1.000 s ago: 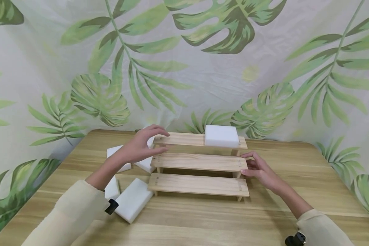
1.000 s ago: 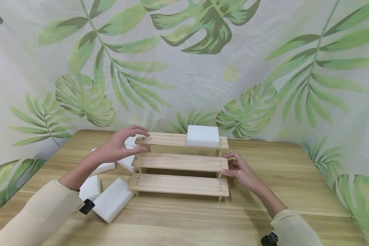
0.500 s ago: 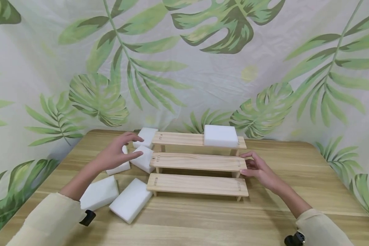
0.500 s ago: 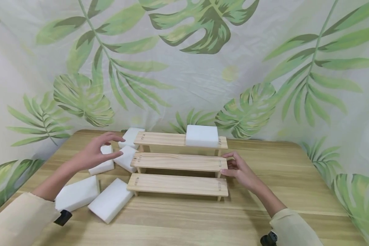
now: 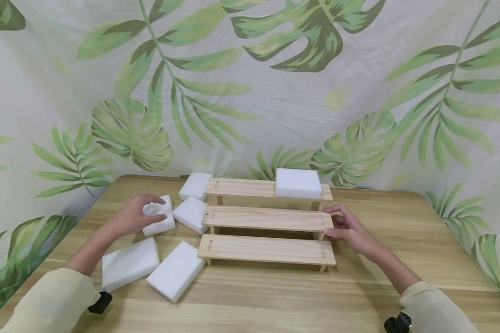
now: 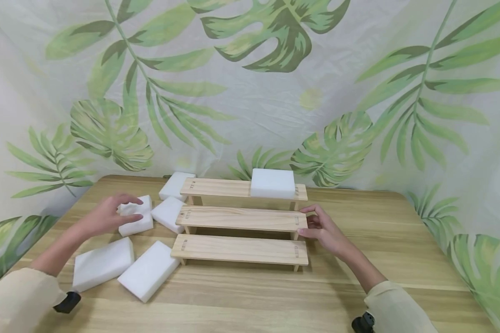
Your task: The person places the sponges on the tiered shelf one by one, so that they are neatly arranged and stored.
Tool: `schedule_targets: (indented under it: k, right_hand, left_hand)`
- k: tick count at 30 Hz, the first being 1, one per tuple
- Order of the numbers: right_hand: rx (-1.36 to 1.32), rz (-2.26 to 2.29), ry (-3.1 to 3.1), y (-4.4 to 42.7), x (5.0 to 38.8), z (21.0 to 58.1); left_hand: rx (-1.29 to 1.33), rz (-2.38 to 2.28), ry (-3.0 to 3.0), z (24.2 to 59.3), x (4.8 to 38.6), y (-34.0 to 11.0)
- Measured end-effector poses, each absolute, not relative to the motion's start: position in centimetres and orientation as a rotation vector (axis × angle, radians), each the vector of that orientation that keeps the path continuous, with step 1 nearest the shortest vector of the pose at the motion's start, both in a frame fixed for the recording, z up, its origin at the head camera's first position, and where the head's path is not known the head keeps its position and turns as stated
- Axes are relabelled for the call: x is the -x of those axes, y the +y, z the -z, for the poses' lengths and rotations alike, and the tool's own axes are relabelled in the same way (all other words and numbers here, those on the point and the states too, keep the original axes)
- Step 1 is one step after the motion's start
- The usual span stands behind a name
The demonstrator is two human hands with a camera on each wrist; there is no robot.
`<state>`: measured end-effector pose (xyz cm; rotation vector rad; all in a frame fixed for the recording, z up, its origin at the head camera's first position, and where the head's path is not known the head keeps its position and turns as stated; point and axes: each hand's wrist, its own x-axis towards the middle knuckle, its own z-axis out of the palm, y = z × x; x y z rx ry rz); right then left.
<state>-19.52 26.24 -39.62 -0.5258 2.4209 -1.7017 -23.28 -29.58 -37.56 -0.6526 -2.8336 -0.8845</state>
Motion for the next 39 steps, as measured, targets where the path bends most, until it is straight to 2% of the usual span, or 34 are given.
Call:
schedule_targets:
  k: [8,20,34,39]
  right_hand:
    - [0.527,1.707,2.411,26.2,19.7,39.7]
    - [0.533,1.706,2.403,26.2,19.7,39.6]
    - [0.524,1.692,2.408,26.2,19.6,39.5]
    - [0.525,1.694,2.408,26.2,19.6,39.5]
  left_hand:
    - [0.654,0.729,-2.979,38.1,23.2,-30.9]
    - [0.598,0.767,-2.981,38.1,23.7,-32.0]
    - [0.301,0.497,-3.110,38.1,23.2,-33.2]
    - [0.268,0.452,-3.150,38.0,23.1,-33.6]
